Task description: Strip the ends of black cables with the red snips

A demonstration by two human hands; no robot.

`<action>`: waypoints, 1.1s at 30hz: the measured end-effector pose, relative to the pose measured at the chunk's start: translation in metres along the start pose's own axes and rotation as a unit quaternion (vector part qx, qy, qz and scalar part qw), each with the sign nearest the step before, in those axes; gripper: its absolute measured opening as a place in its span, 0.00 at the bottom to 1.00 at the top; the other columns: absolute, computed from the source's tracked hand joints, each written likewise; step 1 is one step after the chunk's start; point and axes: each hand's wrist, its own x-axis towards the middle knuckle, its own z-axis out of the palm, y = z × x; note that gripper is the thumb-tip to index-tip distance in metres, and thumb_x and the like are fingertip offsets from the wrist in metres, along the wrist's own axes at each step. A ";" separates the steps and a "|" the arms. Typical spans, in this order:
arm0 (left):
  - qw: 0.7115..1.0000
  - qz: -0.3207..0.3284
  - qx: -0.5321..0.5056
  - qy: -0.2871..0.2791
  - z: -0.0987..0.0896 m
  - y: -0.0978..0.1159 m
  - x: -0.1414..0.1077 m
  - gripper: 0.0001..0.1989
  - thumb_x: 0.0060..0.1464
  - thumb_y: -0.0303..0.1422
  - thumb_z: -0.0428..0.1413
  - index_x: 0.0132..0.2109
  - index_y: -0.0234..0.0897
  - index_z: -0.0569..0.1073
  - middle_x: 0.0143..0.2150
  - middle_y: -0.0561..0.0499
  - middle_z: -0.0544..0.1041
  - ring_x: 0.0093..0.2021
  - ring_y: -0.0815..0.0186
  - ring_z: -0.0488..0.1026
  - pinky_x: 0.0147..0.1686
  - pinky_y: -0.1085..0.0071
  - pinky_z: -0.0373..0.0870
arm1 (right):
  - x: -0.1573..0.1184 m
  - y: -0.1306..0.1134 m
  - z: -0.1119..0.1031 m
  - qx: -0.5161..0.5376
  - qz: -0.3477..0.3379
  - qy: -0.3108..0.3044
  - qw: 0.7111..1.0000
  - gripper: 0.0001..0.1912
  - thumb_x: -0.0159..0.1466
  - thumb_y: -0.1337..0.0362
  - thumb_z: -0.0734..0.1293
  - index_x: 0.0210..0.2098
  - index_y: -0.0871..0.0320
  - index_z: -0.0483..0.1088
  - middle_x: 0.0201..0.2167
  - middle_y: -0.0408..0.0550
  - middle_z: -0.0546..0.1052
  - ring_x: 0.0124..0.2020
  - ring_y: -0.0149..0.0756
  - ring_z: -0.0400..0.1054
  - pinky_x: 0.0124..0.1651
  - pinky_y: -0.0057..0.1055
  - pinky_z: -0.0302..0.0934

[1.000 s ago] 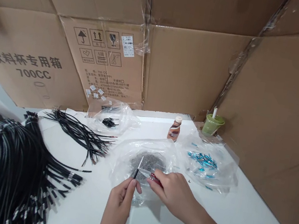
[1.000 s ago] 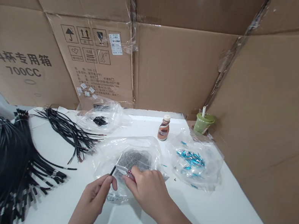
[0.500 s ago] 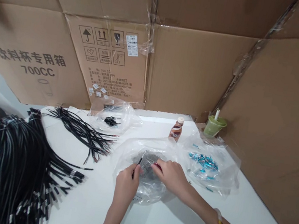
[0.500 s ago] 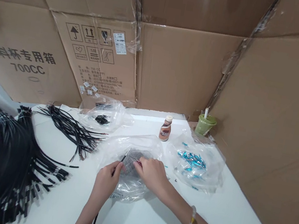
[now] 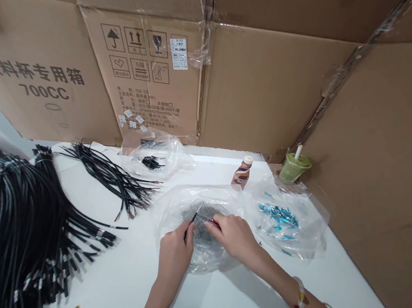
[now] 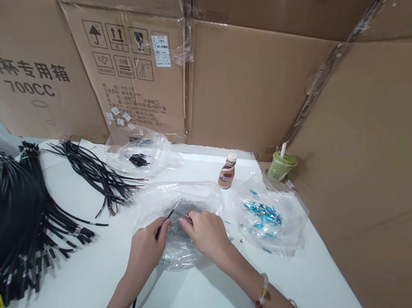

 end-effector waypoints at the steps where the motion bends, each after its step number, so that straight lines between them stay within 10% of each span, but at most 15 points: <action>1: 1.000 0.005 0.004 0.006 0.001 -0.001 -0.001 0.10 0.60 0.34 0.52 0.33 0.36 0.73 0.22 0.57 0.68 0.21 0.70 0.60 0.27 0.72 0.55 | 0.000 0.000 -0.001 0.008 0.000 -0.002 1.000 0.21 0.68 0.53 0.57 0.26 0.57 0.69 0.21 0.46 0.73 0.25 0.37 0.66 0.26 0.30 0.39; 16: 0.992 0.053 0.096 0.063 0.009 -0.013 -0.005 0.08 0.62 0.31 0.52 0.36 0.33 0.73 0.18 0.62 0.59 0.17 0.74 0.56 0.22 0.75 0.55 | 0.001 -0.003 0.001 0.124 -0.009 -0.012 0.992 0.24 0.68 0.53 0.56 0.19 0.58 0.59 0.16 0.39 0.63 0.21 0.28 0.56 0.25 0.27 0.44; 33: 0.983 0.053 0.157 0.084 0.006 -0.006 -0.009 0.09 0.61 0.31 0.54 0.42 0.38 0.79 0.22 0.53 0.76 0.21 0.69 0.69 0.22 0.74 0.54 | -0.014 -0.012 -0.015 -0.044 0.041 0.020 0.998 0.21 0.70 0.53 0.53 0.35 0.58 0.72 0.29 0.50 0.79 0.31 0.42 0.73 0.28 0.31 0.44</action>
